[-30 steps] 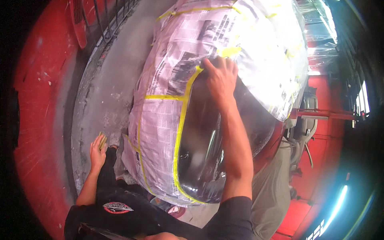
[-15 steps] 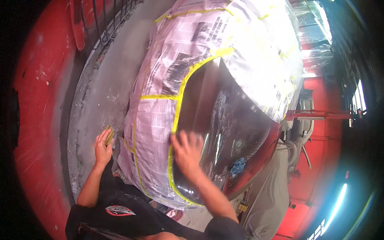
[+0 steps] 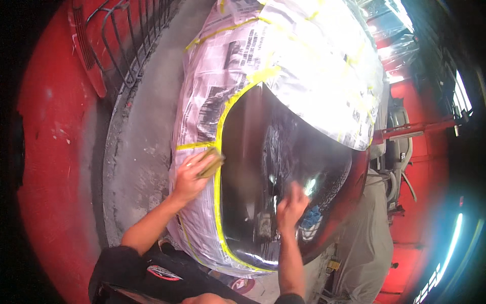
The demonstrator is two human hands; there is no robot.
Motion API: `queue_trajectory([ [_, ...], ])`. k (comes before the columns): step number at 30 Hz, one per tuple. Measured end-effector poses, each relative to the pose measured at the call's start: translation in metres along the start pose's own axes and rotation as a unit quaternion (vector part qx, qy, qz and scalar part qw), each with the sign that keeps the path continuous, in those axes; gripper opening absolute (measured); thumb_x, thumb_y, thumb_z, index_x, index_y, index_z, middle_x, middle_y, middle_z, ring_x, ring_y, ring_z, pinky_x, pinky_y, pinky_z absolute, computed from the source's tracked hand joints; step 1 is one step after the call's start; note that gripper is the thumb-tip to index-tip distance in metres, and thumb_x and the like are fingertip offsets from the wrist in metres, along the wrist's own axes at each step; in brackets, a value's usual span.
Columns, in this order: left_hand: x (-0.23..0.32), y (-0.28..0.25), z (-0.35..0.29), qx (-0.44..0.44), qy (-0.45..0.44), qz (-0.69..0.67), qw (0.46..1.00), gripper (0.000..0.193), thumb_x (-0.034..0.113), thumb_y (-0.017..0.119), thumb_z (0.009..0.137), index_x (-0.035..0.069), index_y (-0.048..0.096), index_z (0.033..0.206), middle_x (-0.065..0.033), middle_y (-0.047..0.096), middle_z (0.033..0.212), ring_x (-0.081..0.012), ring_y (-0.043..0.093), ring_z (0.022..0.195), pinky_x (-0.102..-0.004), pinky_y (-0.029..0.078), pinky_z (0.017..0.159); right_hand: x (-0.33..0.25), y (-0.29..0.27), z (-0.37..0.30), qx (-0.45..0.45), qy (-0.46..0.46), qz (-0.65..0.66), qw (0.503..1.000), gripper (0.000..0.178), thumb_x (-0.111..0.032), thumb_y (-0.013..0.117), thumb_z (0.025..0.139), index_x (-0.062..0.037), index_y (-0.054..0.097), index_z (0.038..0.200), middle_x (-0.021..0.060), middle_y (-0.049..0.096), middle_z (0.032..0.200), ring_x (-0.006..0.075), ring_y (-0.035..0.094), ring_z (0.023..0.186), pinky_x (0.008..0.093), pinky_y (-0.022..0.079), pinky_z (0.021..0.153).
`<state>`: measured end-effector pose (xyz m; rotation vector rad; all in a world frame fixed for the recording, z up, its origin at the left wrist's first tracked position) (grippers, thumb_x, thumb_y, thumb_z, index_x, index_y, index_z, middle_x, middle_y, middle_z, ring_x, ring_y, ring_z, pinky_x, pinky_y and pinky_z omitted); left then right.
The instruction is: Wet sanding a car spoiler that has been masked with newspaper to prepare it for polishing or paint finishing.
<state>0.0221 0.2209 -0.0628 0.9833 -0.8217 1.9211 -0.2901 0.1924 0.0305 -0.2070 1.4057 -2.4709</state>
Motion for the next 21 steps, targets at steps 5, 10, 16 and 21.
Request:
queue_trajectory([
  [5, 0.01, 0.075, 0.109, 0.026, 0.082, 0.044, 0.995, 0.057, -0.004, 0.069, 0.071, 0.007, 0.066, 0.127, -0.0147, 0.064, 0.13, -0.0357, 0.059, 0.114, -0.0424, 0.049, 0.1, 0.106, 0.058, 0.062, 0.055, 0.102, -0.173, 0.978, 0.041, -0.012, 0.063, 0.091, -0.0195, 0.061, 0.13, 0.0138, 0.062, 0.116, 0.037, 0.056, 0.107, 0.051, 0.045, 0.087],
  [10, 0.003, 0.09, 0.122, 0.014, 0.071, 0.089, 0.993, 0.057, -0.004, 0.07, 0.072, 0.005, 0.064, 0.128, -0.0149, 0.063, 0.132, -0.0363, 0.058, 0.111, -0.0435, 0.048, 0.1, 0.098, 0.068, 0.06, 0.059, 0.128, -0.121, 0.983, 0.049, -0.01, 0.065, 0.085, -0.0193, 0.06, 0.133, 0.0124, 0.06, 0.117, 0.0354, 0.055, 0.109, 0.0505, 0.042, 0.092],
  [16, -0.005, 0.097, 0.151, -0.019, 0.098, 0.117, 0.988, 0.054, -0.009, 0.066, 0.074, 0.006, 0.065, 0.125, -0.0141, 0.062, 0.132, -0.0374, 0.058, 0.113, -0.045, 0.048, 0.099, 0.099, 0.066, 0.061, 0.048, 0.15, -0.129, 0.979, 0.049, -0.01, 0.065, 0.085, -0.018, 0.059, 0.133, 0.013, 0.057, 0.121, 0.0352, 0.053, 0.112, 0.0501, 0.041, 0.095],
  [21, -0.018, 0.107, 0.215, -0.022, 0.12, 0.164, 0.979, 0.055, -0.011, 0.062, 0.074, 0.006, 0.063, 0.126, -0.0144, 0.062, 0.133, -0.0384, 0.057, 0.11, -0.0454, 0.048, 0.099, 0.091, 0.07, 0.066, 0.042, 0.141, -0.122, 0.982, 0.051, -0.009, 0.064, 0.085, -0.0176, 0.058, 0.134, 0.0138, 0.057, 0.12, 0.036, 0.052, 0.113, 0.0505, 0.041, 0.095],
])
Point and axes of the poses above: each hand's wrist, its own z-axis towards the middle knuckle, its own y-axis out of the palm, x = y × z, the point moved 2 cm from there along z, towards the middle knuckle
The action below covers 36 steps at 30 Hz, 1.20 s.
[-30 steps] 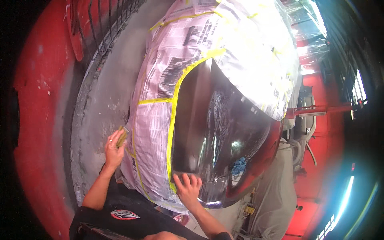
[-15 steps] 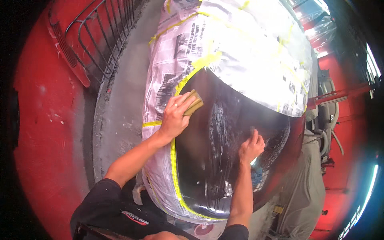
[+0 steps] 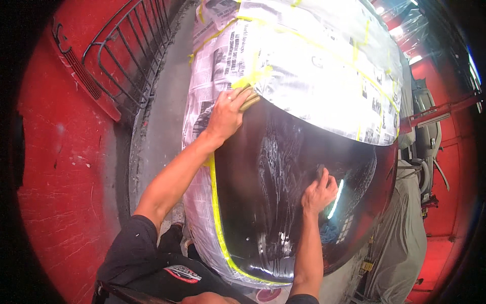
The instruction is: Wet sanding a car spoiler that has been masked with newspaper to prepare it for polishing or paint finishing.
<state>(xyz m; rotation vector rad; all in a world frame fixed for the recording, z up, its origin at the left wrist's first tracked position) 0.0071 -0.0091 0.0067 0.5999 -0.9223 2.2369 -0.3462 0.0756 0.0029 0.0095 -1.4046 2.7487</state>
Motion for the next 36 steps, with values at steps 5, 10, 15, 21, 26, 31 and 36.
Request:
queue_trajectory([
  [5, 0.037, -0.006, -0.097, -0.007, -0.033, -0.08, 0.996, 0.061, -0.012, 0.063, 0.072, 0.007, 0.061, 0.13, -0.0165, 0.061, 0.133, -0.0394, 0.054, 0.122, -0.0479, 0.046, 0.104, 0.017, -0.005, -0.007, 0.002, 0.014, -0.014, 1.0, 0.051, -0.009, 0.063, 0.083, -0.0173, 0.058, 0.134, 0.014, 0.057, 0.12, 0.0367, 0.052, 0.113, 0.0517, 0.041, 0.095],
  [10, -0.008, 0.001, -0.023, 0.028, -0.033, -0.005, 0.999, 0.056, -0.007, 0.059, 0.078, 0.009, 0.061, 0.131, -0.0164, 0.062, 0.132, -0.0401, 0.055, 0.118, -0.0471, 0.046, 0.102, 0.004, 0.004, -0.004, -0.005, 0.002, -0.009, 1.0, 0.052, -0.011, 0.062, 0.083, -0.0185, 0.058, 0.134, 0.0136, 0.056, 0.121, 0.0365, 0.052, 0.113, 0.053, 0.04, 0.095],
  [15, 0.039, -0.014, -0.099, 0.015, -0.038, -0.065, 0.997, 0.056, -0.009, 0.06, 0.076, 0.005, 0.061, 0.13, -0.0222, 0.059, 0.133, -0.0396, 0.056, 0.119, -0.0489, 0.045, 0.102, 0.008, -0.007, -0.004, -0.003, 0.013, -0.025, 1.0, 0.051, -0.011, 0.061, 0.084, -0.019, 0.057, 0.134, 0.0129, 0.057, 0.122, 0.0359, 0.053, 0.113, 0.0525, 0.041, 0.095],
  [21, -0.002, 0.013, -0.041, 0.026, -0.054, 0.02, 0.998, 0.049, -0.004, 0.056, 0.081, 0.009, 0.066, 0.126, -0.0136, 0.064, 0.129, -0.0358, 0.058, 0.115, -0.0471, 0.047, 0.099, 0.002, 0.003, 0.0, 0.015, -0.01, -0.037, 0.999, 0.05, -0.01, 0.059, 0.084, -0.0172, 0.059, 0.133, 0.0146, 0.059, 0.118, 0.037, 0.056, 0.108, 0.0509, 0.044, 0.091],
  [26, 0.016, 0.015, -0.081, 0.062, -0.051, -0.021, 0.997, 0.053, -0.005, 0.062, 0.077, 0.007, 0.064, 0.129, -0.016, 0.062, 0.13, -0.0347, 0.056, 0.118, -0.0454, 0.046, 0.101, 0.007, -0.001, -0.001, 0.005, -0.002, -0.04, 0.999, 0.049, -0.01, 0.057, 0.085, -0.0174, 0.06, 0.133, 0.0167, 0.06, 0.118, 0.0371, 0.056, 0.108, 0.0509, 0.044, 0.092],
  [31, 0.023, -0.002, -0.07, 0.059, -0.079, -0.003, 0.995, 0.062, -0.006, 0.065, 0.074, 0.003, 0.057, 0.134, -0.0185, 0.058, 0.133, -0.0354, 0.055, 0.119, -0.0464, 0.043, 0.104, 0.005, -0.001, -0.002, 0.015, -0.002, -0.032, 0.999, 0.047, -0.011, 0.055, 0.087, -0.0191, 0.06, 0.133, 0.0162, 0.061, 0.117, 0.0373, 0.057, 0.106, 0.0501, 0.045, 0.092],
  [36, 0.005, -0.004, -0.05, 0.081, -0.073, -0.039, 0.993, 0.058, -0.006, 0.065, 0.074, 0.001, 0.058, 0.131, -0.0197, 0.06, 0.125, -0.0374, 0.055, 0.113, -0.0461, 0.046, 0.1, 0.004, 0.003, -0.001, 0.0, 0.005, -0.051, 0.999, 0.052, -0.01, 0.059, 0.083, -0.0165, 0.059, 0.134, 0.0183, 0.059, 0.121, 0.038, 0.055, 0.109, 0.0506, 0.043, 0.094],
])
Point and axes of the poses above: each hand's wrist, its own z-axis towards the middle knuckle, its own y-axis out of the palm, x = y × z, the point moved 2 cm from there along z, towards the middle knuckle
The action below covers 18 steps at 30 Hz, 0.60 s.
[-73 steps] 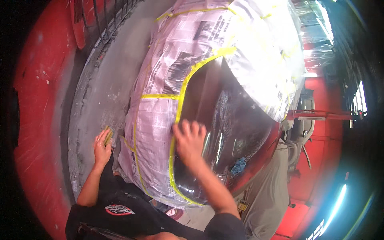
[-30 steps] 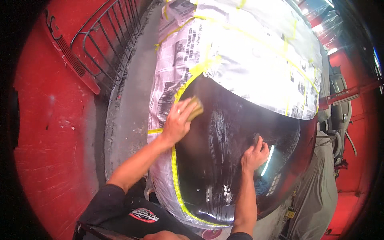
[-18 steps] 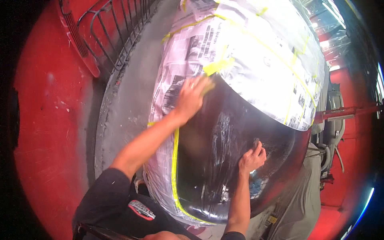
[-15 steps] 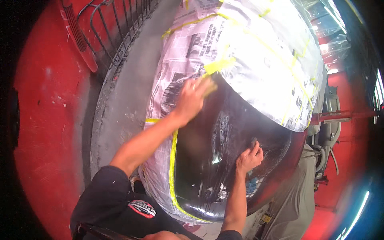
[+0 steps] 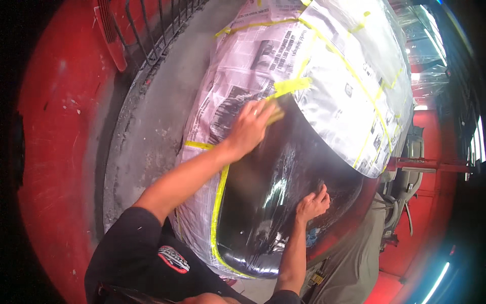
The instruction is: Wet sanding a car spoiler that has been masked with newspaper to prepare it for polishing or paint finishing.
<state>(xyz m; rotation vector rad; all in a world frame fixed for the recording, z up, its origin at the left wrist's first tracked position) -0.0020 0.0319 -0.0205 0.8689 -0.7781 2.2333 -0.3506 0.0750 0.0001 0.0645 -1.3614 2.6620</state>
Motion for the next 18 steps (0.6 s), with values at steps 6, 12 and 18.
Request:
queue_trajectory([
  [6, 0.03, -0.008, -0.052, 0.006, -0.018, -0.017, 1.0, 0.052, 0.0, 0.064, 0.078, 0.001, 0.059, 0.13, -0.0197, 0.059, 0.128, -0.0376, 0.055, 0.114, -0.045, 0.047, 0.099, 0.01, -0.004, 0.001, 0.01, -0.012, 0.007, 1.0, 0.051, -0.009, 0.06, 0.082, -0.0168, 0.061, 0.132, 0.0199, 0.06, 0.118, 0.0396, 0.057, 0.107, 0.0509, 0.044, 0.092],
  [12, 0.016, 0.009, -0.008, -0.016, -0.063, 0.051, 0.997, 0.054, -0.001, 0.063, 0.079, 0.002, 0.058, 0.133, -0.0186, 0.057, 0.135, -0.0371, 0.055, 0.115, -0.0455, 0.046, 0.102, 0.002, 0.003, 0.0, 0.017, -0.009, 0.015, 1.0, 0.05, -0.011, 0.06, 0.082, -0.0165, 0.061, 0.132, 0.0204, 0.061, 0.117, 0.0401, 0.057, 0.105, 0.0509, 0.045, 0.092],
  [18, 0.0, 0.009, 0.005, 0.042, -0.031, 0.021, 0.998, 0.045, -0.003, 0.061, 0.08, 0.002, 0.062, 0.126, -0.0147, 0.062, 0.13, -0.0352, 0.058, 0.111, -0.0438, 0.046, 0.101, -0.002, 0.003, 0.002, 0.028, -0.025, 0.011, 0.999, 0.049, -0.01, 0.06, 0.081, -0.014, 0.061, 0.13, 0.0185, 0.062, 0.115, 0.0391, 0.058, 0.103, 0.0518, 0.045, 0.09],
])
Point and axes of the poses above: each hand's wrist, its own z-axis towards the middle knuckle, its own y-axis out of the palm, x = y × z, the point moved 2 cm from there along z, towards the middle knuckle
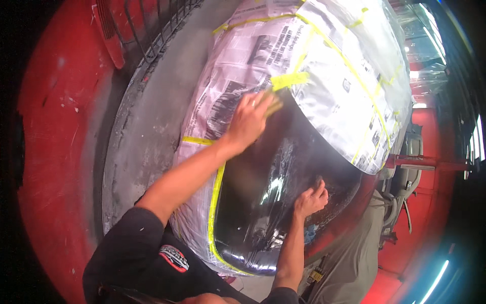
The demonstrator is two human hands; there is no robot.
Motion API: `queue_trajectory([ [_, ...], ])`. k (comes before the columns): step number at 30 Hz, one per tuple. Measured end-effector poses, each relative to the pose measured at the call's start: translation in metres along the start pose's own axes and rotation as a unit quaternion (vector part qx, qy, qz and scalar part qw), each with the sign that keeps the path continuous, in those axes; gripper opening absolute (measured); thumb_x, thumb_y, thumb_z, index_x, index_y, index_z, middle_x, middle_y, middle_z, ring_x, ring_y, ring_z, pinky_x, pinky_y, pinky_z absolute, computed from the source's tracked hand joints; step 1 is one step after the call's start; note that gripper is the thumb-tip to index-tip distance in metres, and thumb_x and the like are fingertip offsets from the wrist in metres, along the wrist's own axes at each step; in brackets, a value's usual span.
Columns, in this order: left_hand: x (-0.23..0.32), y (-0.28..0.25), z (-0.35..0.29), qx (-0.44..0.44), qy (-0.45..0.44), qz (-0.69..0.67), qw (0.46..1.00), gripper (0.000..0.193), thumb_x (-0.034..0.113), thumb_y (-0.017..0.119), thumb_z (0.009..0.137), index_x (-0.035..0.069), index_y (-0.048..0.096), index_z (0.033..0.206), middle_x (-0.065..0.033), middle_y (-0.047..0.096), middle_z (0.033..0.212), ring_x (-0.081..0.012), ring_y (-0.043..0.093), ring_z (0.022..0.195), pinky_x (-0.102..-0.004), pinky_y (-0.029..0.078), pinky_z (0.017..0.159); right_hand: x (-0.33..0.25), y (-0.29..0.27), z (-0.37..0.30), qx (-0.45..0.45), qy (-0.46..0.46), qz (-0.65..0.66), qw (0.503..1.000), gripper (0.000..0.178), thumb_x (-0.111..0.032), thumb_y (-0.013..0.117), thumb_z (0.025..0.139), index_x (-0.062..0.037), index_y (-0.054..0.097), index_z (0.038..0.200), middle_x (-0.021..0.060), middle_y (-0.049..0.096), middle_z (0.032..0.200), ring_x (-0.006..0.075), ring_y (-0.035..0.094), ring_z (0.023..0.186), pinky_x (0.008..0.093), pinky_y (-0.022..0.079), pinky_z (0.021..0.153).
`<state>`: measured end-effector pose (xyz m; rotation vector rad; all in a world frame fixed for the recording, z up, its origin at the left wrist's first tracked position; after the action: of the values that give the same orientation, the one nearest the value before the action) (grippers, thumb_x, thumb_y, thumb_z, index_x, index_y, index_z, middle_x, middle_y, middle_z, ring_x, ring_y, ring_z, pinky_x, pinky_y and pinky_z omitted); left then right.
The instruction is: Wet sanding a car spoiler that has been masked with newspaper to prepare it for polishing or paint finishing.
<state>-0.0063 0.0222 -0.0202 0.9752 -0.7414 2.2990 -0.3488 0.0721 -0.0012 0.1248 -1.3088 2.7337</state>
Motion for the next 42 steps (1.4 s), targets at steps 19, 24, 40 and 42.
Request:
queue_trajectory([
  [19, 0.06, -0.048, -0.142, -0.158, 0.113, -0.087, 0.977, 0.043, 0.001, 0.063, 0.08, 0.01, 0.068, 0.122, -0.0202, 0.063, 0.127, -0.0389, 0.06, 0.111, -0.0479, 0.049, 0.098, 0.012, -0.011, 0.0, -0.012, 0.024, -0.002, 1.0, 0.047, -0.012, 0.06, 0.082, -0.015, 0.062, 0.129, 0.0178, 0.061, 0.117, 0.0389, 0.057, 0.104, 0.0515, 0.046, 0.088],
  [24, 0.028, -0.014, 0.005, -0.144, 0.143, -0.009, 0.979, 0.029, 0.003, 0.062, 0.081, 0.01, 0.069, 0.109, -0.015, 0.065, 0.122, -0.0354, 0.062, 0.102, -0.0439, 0.05, 0.091, 0.012, -0.005, -0.001, -0.016, 0.017, 0.016, 1.0, 0.049, -0.012, 0.06, 0.081, -0.0156, 0.061, 0.13, 0.0172, 0.061, 0.116, 0.0388, 0.057, 0.104, 0.0516, 0.046, 0.088],
  [40, 0.027, -0.012, 0.005, -0.102, 0.142, 0.045, 0.984, 0.048, -0.004, 0.058, 0.081, 0.013, 0.065, 0.125, -0.0167, 0.066, 0.12, -0.0375, 0.06, 0.107, -0.0455, 0.049, 0.097, -0.006, 0.0, -0.003, -0.006, 0.014, 0.044, 0.999, 0.048, -0.011, 0.061, 0.082, -0.0163, 0.061, 0.13, 0.0177, 0.058, 0.117, 0.0382, 0.055, 0.106, 0.0529, 0.044, 0.09],
  [42, 0.065, -0.029, -0.077, -0.116, 0.167, -0.009, 0.979, 0.042, -0.003, 0.06, 0.08, 0.012, 0.068, 0.118, -0.0156, 0.066, 0.12, -0.0353, 0.061, 0.108, -0.0443, 0.049, 0.097, 0.01, -0.007, -0.002, 0.009, 0.024, 0.017, 1.0, 0.049, -0.01, 0.061, 0.081, -0.0161, 0.061, 0.13, 0.0178, 0.059, 0.116, 0.0382, 0.056, 0.104, 0.0525, 0.044, 0.089],
])
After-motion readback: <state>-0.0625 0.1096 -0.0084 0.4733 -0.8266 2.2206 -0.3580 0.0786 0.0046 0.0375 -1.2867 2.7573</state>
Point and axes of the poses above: each hand's wrist, its own z-axis towards the middle knuckle, its own y-axis out of the palm, x = y × z, the point moved 2 cm from there along z, towards the middle knuckle
